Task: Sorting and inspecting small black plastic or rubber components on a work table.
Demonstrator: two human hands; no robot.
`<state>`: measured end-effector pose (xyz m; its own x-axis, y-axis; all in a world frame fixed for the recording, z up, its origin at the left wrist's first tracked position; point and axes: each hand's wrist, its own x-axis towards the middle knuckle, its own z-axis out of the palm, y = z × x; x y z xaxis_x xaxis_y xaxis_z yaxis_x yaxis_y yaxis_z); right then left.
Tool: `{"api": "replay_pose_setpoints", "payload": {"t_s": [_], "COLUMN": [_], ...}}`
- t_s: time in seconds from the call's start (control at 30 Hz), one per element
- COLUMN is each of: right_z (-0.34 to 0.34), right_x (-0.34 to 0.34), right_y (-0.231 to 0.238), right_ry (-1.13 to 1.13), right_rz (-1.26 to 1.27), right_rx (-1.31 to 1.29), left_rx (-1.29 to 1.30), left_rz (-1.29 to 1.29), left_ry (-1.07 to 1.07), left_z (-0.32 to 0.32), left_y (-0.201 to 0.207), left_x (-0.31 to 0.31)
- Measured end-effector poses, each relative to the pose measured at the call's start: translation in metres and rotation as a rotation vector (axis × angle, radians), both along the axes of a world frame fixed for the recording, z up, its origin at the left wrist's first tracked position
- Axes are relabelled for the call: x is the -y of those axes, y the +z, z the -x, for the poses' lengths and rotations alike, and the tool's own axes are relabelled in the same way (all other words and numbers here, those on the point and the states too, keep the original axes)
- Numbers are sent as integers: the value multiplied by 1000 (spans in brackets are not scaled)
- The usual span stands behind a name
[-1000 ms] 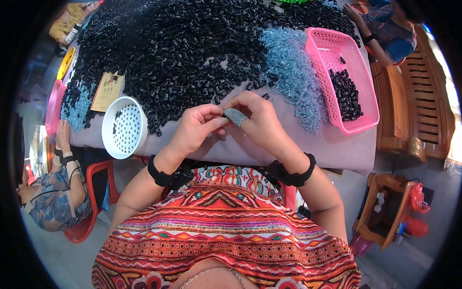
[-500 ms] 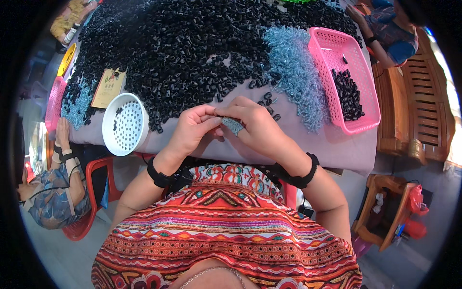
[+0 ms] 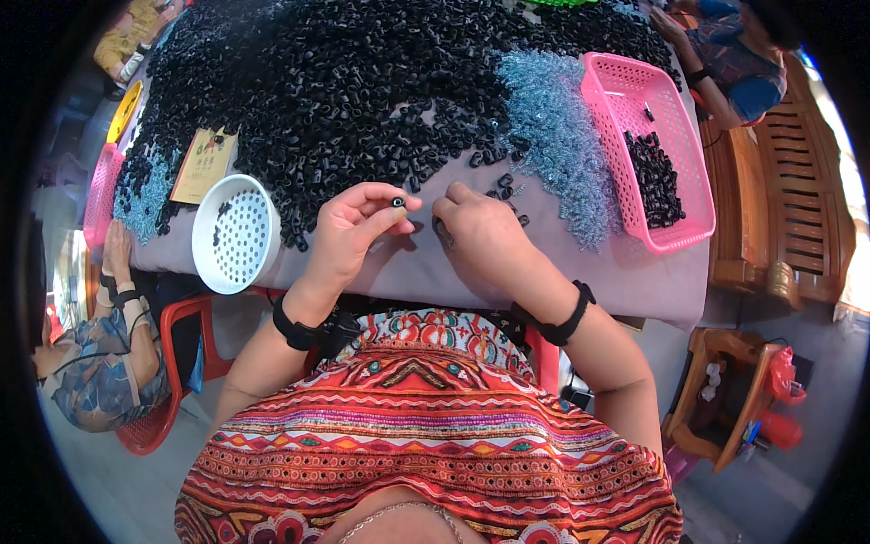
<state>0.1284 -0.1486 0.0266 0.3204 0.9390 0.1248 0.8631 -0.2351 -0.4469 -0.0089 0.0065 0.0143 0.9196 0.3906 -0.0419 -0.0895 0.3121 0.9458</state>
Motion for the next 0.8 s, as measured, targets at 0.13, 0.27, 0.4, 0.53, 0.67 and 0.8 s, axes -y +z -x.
{"api": "replay_pose_setpoints", "payload": {"t_s": [0.13, 0.27, 0.4, 0.53, 0.67, 0.8], "right_z": [0, 3, -3, -21, -15, -15], "right_x": [2, 1, 6, 11, 5, 6], "right_y": [3, -3, -1, 3, 8, 7], "right_ry": [18, 44, 55, -91, -89, -99], "right_rz": [16, -40, -104, -261, -250, -217], "right_rx": [4, -16, -164, -664, -887, -843], "left_rx": [-99, -130, -137, -174, -163, -195], "left_rz": [22, 58, 19, 4, -4, -83], "left_ry": [-34, -59, -72, -116, -147, -178], "left_z": [-2, -5, -6, -5, -11, -10], "left_y": [-3, -1, -10, -10, -11, -9], "left_x": [-4, -3, -4, 2, 11, 13]}}
